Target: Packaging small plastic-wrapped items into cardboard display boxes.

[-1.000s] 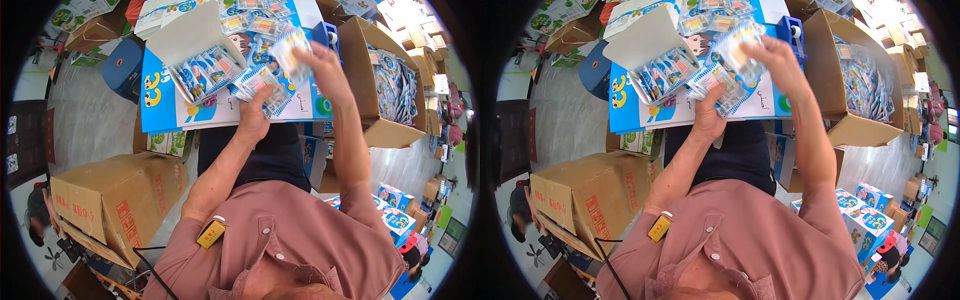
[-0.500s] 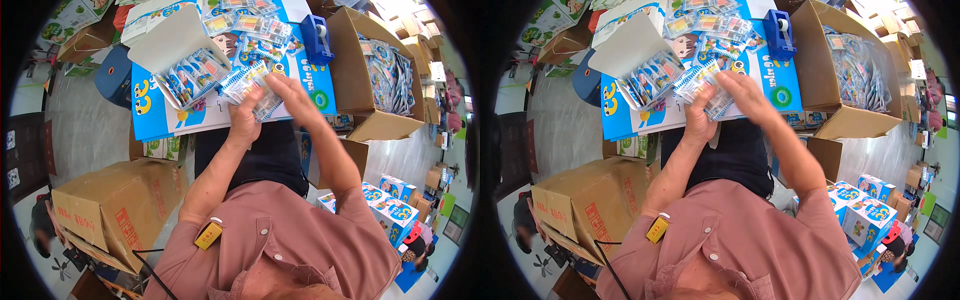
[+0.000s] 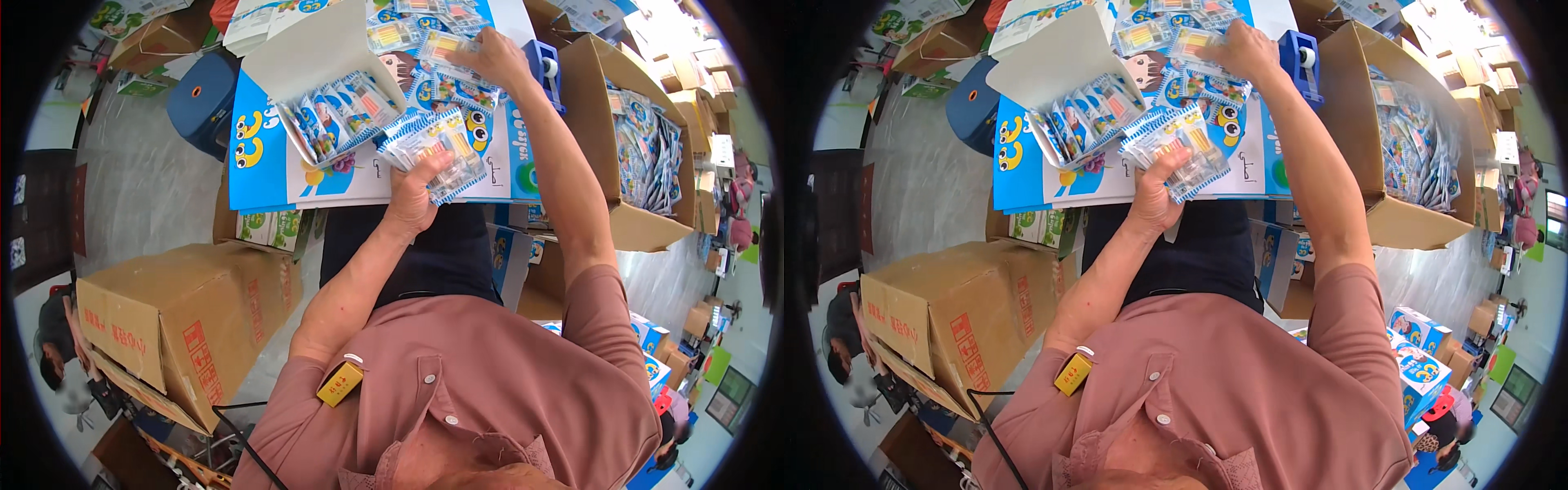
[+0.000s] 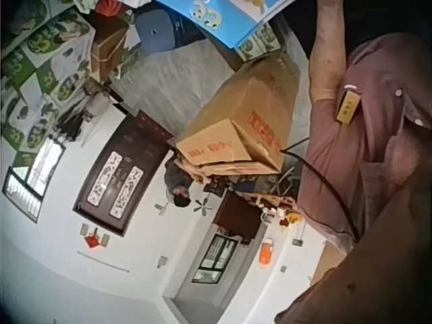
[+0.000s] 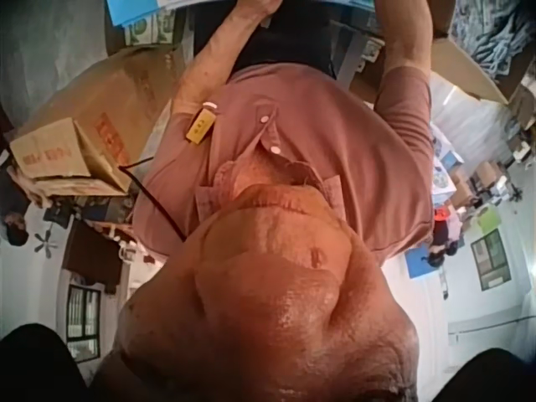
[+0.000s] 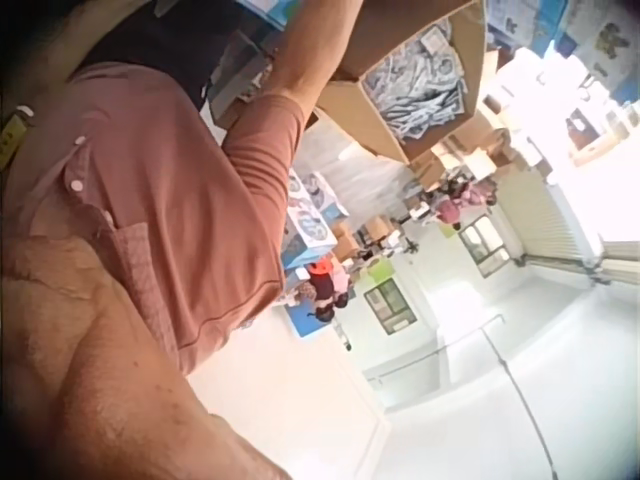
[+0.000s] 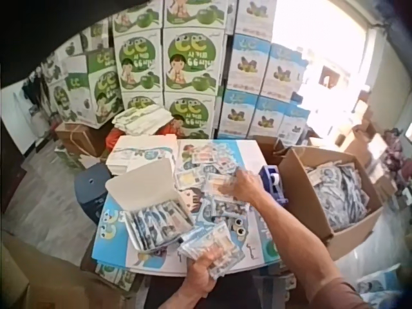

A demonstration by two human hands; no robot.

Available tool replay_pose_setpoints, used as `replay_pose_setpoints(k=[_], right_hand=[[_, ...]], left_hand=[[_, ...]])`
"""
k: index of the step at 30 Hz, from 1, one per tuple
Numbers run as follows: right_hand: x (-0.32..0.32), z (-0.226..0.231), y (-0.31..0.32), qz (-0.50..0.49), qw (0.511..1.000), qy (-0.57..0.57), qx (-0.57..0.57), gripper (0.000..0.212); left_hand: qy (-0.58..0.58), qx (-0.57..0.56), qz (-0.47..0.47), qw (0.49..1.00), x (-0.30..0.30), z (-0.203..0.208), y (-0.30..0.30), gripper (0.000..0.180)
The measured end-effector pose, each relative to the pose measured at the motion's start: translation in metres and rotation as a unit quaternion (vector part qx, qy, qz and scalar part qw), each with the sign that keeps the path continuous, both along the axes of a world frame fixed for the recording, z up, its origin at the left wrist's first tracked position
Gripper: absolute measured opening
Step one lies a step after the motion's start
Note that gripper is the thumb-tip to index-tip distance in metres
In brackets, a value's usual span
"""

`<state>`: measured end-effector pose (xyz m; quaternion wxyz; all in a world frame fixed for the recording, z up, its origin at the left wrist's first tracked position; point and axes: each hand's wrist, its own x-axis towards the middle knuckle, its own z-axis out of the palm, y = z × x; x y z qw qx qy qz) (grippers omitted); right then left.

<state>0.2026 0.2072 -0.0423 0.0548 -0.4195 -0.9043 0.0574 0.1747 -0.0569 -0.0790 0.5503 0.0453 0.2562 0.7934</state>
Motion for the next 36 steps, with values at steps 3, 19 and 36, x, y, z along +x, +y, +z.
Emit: replay_pose_setpoints(k=[3,19,36], right_hand=[[0.015,0.0,-0.011,-0.018,0.998,0.062,-0.021,0.065],[0.075,0.026,-0.085,-0.028,0.645,0.615,-0.453,0.018],[0.078,0.007,-0.074,-0.01,0.912,0.397,-0.101,0.054]], left_hand=[[0.001,-0.001,-0.011,1.0,-0.001,-0.001,0.002,0.045],[0.035,-0.017,0.064,0.997,0.01,-0.001,0.012,0.045],[0.046,-0.017,0.043,0.998,0.008,0.002,0.006,0.047]])
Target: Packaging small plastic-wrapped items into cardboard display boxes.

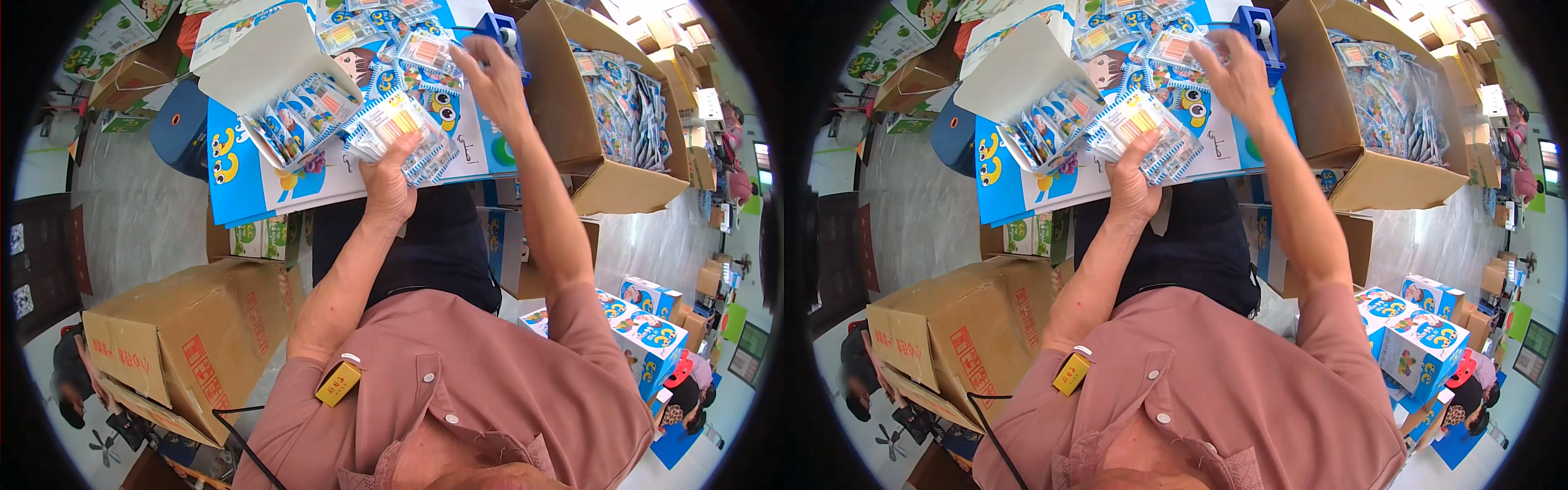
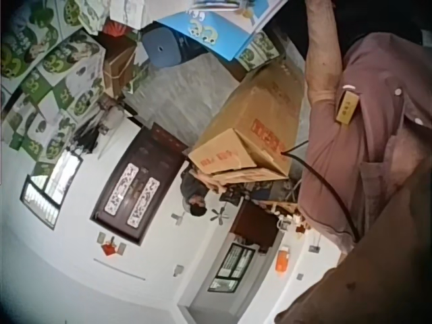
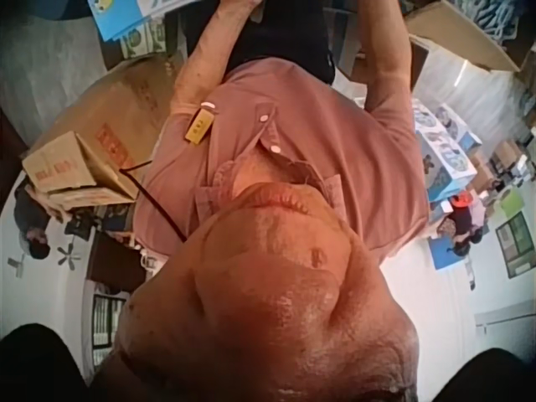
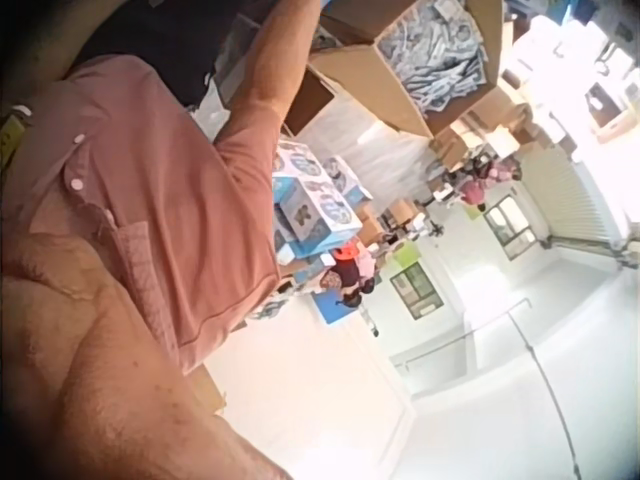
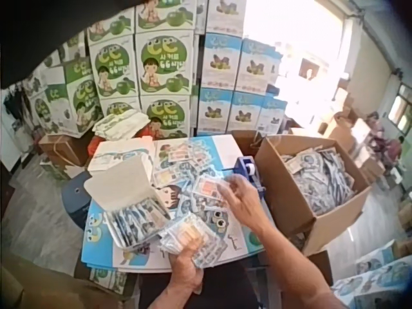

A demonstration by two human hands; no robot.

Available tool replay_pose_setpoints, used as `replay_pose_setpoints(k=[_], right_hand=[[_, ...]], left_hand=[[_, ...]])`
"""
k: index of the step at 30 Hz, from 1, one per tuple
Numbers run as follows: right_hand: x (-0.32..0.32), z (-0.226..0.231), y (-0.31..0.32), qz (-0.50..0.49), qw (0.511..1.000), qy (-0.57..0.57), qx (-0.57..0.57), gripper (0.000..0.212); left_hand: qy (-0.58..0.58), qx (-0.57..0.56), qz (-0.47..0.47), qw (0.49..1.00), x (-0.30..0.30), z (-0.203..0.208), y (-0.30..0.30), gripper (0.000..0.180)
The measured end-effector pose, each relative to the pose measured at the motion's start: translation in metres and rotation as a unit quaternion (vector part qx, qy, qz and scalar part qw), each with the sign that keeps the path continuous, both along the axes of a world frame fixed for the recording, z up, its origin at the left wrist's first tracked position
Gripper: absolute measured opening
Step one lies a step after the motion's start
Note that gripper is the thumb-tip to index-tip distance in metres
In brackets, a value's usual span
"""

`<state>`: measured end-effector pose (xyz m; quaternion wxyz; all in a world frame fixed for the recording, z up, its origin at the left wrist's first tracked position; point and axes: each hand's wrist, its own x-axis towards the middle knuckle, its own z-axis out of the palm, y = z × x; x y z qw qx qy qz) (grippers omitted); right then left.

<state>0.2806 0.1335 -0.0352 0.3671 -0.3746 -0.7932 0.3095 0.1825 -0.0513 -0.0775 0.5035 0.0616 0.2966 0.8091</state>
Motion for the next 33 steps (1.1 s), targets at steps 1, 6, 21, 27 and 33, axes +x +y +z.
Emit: replay_pose_setpoints(k=[1,6,21,27,33], right_hand=[[-0.008,-0.01,0.025,-0.038,0.99,-0.073,0.117,0.062],[-0.046,-0.025,0.06,0.016,0.948,-0.308,0.078,0.08],[-0.014,0.046,0.019,0.079,0.955,0.0,-0.284,0.047],[0.024,0.005,-0.063,0.146,0.906,0.097,-0.386,0.042],[0.013,-0.012,-0.105,0.217,0.94,0.069,-0.255,0.055]], left_hand=[[-0.002,0.001,-0.001,1.0,0.001,0.0,0.0,0.047],[-0.002,0.003,0.011,1.0,0.002,0.0,-0.002,0.048],[-0.014,-0.003,0.04,0.999,0.003,-0.003,0.004,0.043],[-0.003,0.003,0.042,0.999,0.008,-0.005,0.007,0.044],[0.049,0.026,-0.032,0.998,-0.001,-0.008,-0.003,0.042]])
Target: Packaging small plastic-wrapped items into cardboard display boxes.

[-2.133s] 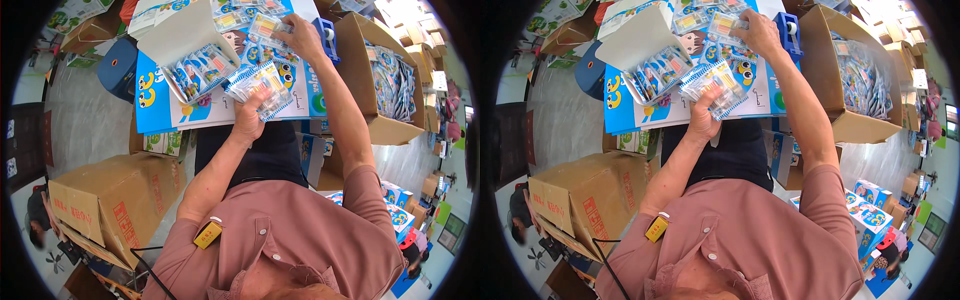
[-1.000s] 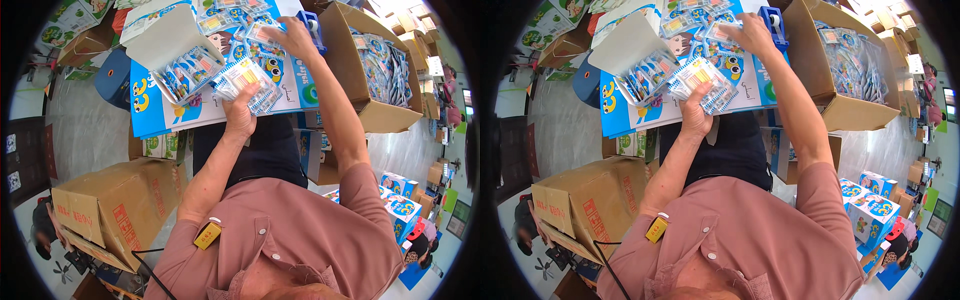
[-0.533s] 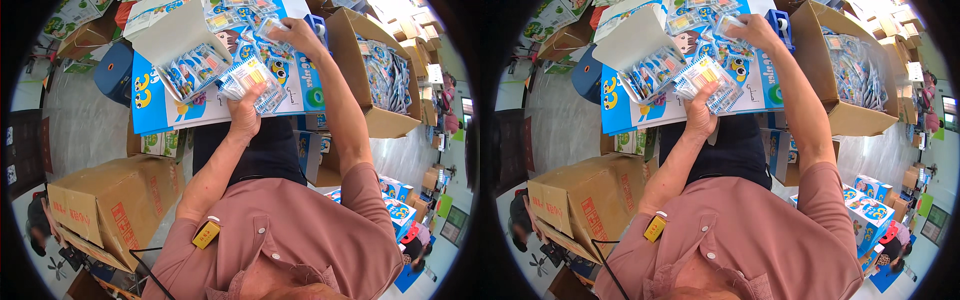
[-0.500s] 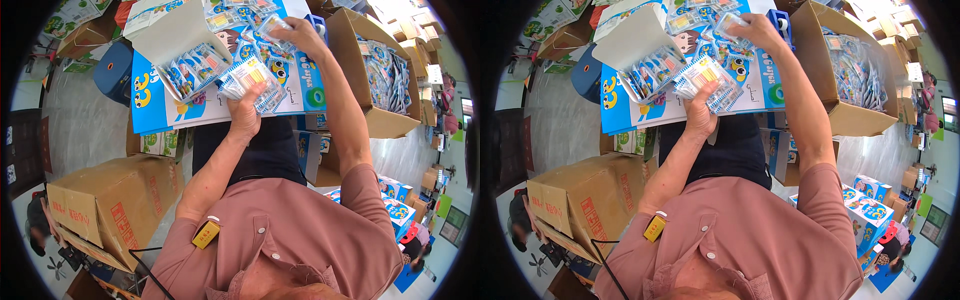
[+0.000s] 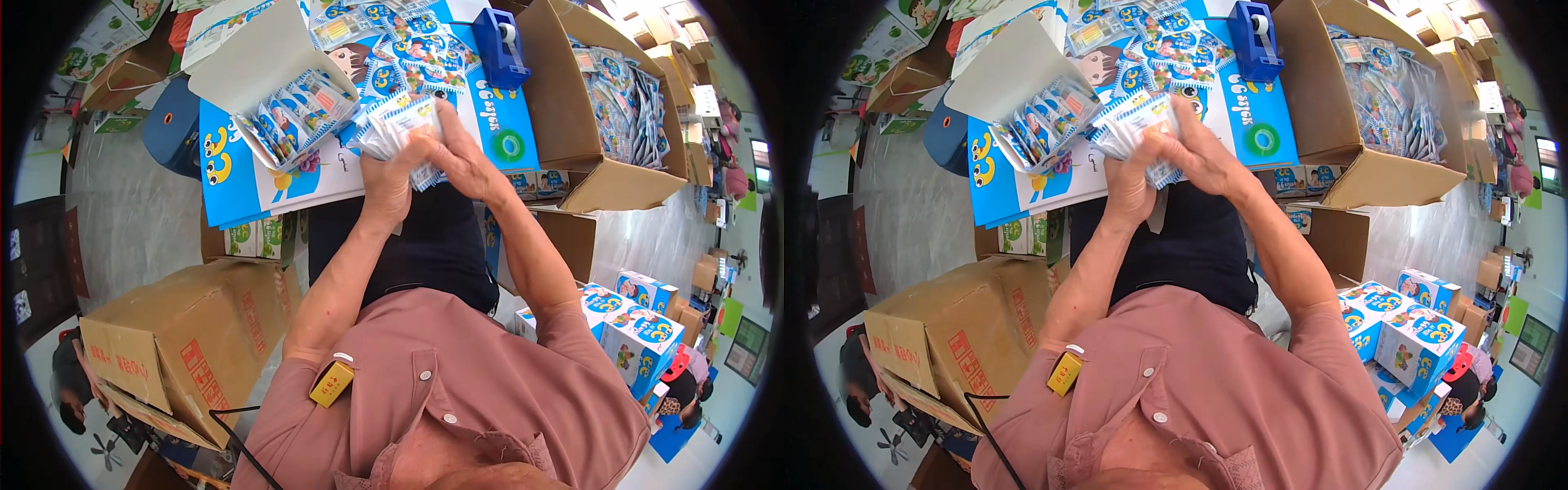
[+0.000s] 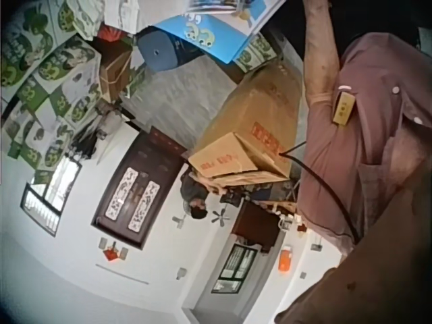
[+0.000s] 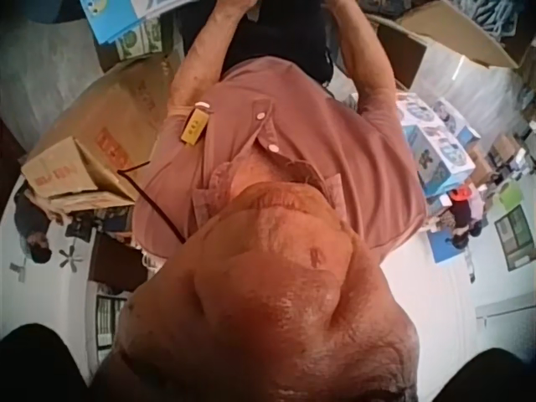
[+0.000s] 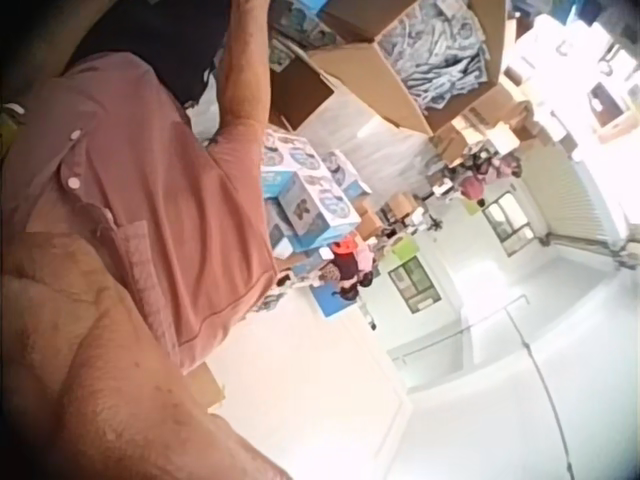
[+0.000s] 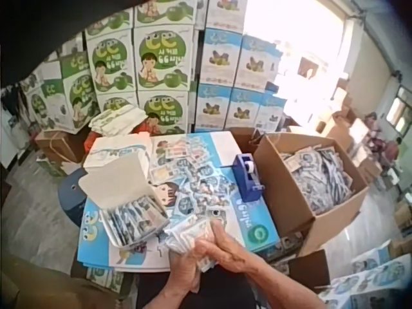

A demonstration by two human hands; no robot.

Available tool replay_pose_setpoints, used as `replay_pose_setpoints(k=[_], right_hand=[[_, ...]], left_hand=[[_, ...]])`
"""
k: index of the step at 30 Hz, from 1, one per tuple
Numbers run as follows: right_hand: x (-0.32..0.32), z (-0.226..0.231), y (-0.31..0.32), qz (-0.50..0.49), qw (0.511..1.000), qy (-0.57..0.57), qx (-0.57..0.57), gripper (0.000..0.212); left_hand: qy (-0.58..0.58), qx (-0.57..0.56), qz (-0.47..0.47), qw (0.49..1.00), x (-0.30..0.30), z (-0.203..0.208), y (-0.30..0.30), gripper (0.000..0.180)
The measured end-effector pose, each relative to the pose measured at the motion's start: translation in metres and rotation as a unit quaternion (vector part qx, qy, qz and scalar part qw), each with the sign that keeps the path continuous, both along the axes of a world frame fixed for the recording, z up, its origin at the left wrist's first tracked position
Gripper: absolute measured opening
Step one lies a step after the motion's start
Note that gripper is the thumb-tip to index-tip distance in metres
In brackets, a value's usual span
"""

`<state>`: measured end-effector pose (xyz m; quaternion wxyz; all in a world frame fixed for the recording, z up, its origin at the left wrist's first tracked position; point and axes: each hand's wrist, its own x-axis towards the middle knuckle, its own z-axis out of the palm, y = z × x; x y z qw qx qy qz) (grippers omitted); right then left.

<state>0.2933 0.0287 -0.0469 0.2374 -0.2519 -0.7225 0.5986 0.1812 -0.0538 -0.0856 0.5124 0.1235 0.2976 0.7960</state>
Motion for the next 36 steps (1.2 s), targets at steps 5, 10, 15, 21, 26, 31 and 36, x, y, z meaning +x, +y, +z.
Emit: replay_pose_setpoints(k=[5,10,15,21,26,31,36], right_hand=[[-0.005,0.0,0.025,0.061,0.987,0.086,-0.119,0.065],[-0.019,0.03,0.112,-0.235,0.928,-0.248,0.148,0.075],[-0.06,0.002,0.143,-0.246,0.831,-0.418,0.272,0.072],[-0.037,-0.017,0.165,-0.194,0.96,-0.201,0.011,0.046],[0.017,0.009,0.1,-0.129,0.971,0.121,-0.161,0.026],[0.034,-0.009,0.043,-0.027,0.955,0.19,-0.227,0.035],[0.029,-0.02,0.043,-0.049,0.974,0.144,-0.166,0.03]], left_hand=[[0.034,-0.029,-0.022,0.999,-0.003,0.016,-0.006,0.048],[0.226,-0.017,0.057,0.972,-0.005,0.012,-0.006,0.05],[0.492,-0.011,0.138,0.86,-0.009,0.006,0.002,0.053],[0.535,0.008,0.162,0.829,-0.016,-0.003,0.005,0.059],[0.377,0.015,0.087,0.922,-0.024,0.006,0.013,0.05],[0.294,0.043,0.069,0.952,-0.02,0.018,0.027,0.034],[0.306,0.021,0.004,0.952,-0.022,0.012,0.037,0.034]])
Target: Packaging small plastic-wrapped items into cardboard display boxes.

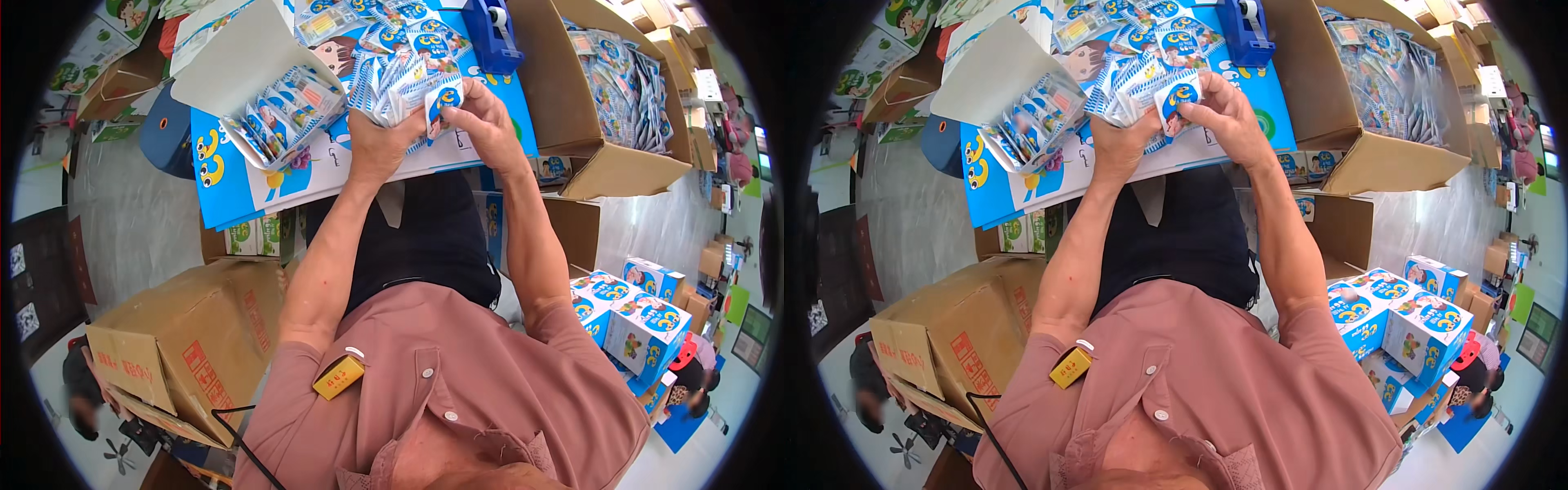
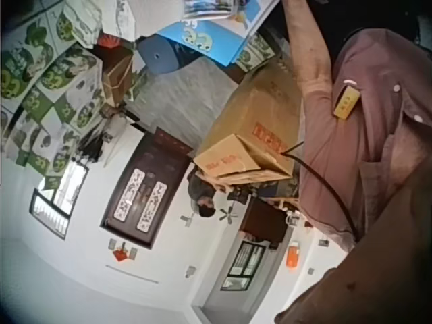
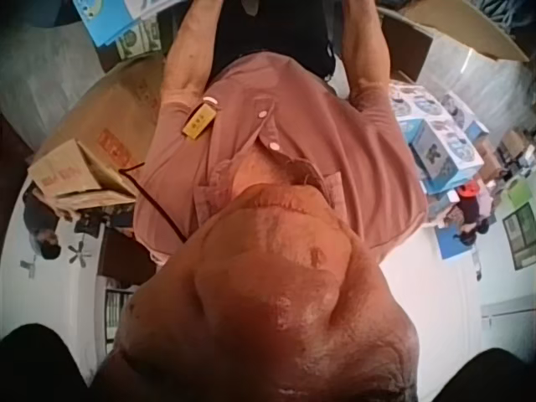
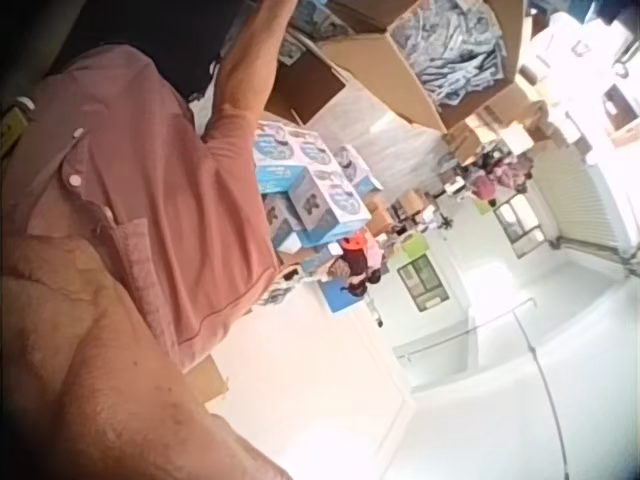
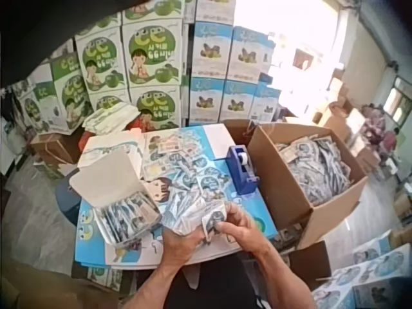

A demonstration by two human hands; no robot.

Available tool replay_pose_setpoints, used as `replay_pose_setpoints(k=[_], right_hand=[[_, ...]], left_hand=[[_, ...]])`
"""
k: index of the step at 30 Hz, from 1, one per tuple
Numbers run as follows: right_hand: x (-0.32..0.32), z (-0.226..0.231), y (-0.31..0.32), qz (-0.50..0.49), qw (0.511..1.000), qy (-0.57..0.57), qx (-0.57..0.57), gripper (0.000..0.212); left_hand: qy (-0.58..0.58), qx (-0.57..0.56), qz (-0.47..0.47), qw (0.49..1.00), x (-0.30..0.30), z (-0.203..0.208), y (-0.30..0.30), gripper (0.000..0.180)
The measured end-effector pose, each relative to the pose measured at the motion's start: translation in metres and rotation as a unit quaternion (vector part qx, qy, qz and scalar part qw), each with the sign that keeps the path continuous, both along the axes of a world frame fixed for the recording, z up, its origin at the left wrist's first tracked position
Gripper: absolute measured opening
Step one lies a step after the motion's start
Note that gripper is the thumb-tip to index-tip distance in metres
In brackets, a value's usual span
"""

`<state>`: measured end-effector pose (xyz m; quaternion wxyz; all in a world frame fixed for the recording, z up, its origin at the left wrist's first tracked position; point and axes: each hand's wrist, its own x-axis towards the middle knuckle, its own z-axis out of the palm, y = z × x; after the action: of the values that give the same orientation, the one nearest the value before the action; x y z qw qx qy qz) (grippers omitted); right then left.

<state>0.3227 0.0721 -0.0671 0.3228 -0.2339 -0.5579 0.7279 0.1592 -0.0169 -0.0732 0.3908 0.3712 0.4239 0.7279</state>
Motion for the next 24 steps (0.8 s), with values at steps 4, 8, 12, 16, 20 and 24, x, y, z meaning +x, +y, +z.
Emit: replay_pose_setpoints(k=[4,8,12,16,20,24], right_hand=[[-0.002,0.003,0.002,0.043,0.997,0.062,0.006,0.024],[-0.004,-0.012,0.004,0.02,0.998,0.063,0.004,0.02],[0.002,-0.024,0.001,-0.003,0.996,0.092,-0.019,0.016],[-0.011,-0.038,-0.011,-0.092,0.988,0.119,-0.031,0.016],[-0.024,-0.037,-0.015,-0.125,0.979,0.159,-0.026,0.016],[-0.028,-0.042,-0.017,-0.132,0.978,0.161,0.01,0.022]], left_hand=[[-0.01,-0.002,-0.017,1.0,0.003,0.005,-0.001,0.043],[0.002,-0.05,0.003,0.999,0.005,-0.006,-0.001,0.056],[0.074,-0.059,0.055,0.994,0.016,-0.007,-0.005,0.065],[0.039,-0.081,0.053,0.995,0.017,0.005,-0.007,0.071],[0.232,-0.018,0.119,0.965,-0.003,-0.018,0.006,0.069],[-0.032,0.004,-0.006,0.999,-0.004,-0.002,-0.006,0.065]])
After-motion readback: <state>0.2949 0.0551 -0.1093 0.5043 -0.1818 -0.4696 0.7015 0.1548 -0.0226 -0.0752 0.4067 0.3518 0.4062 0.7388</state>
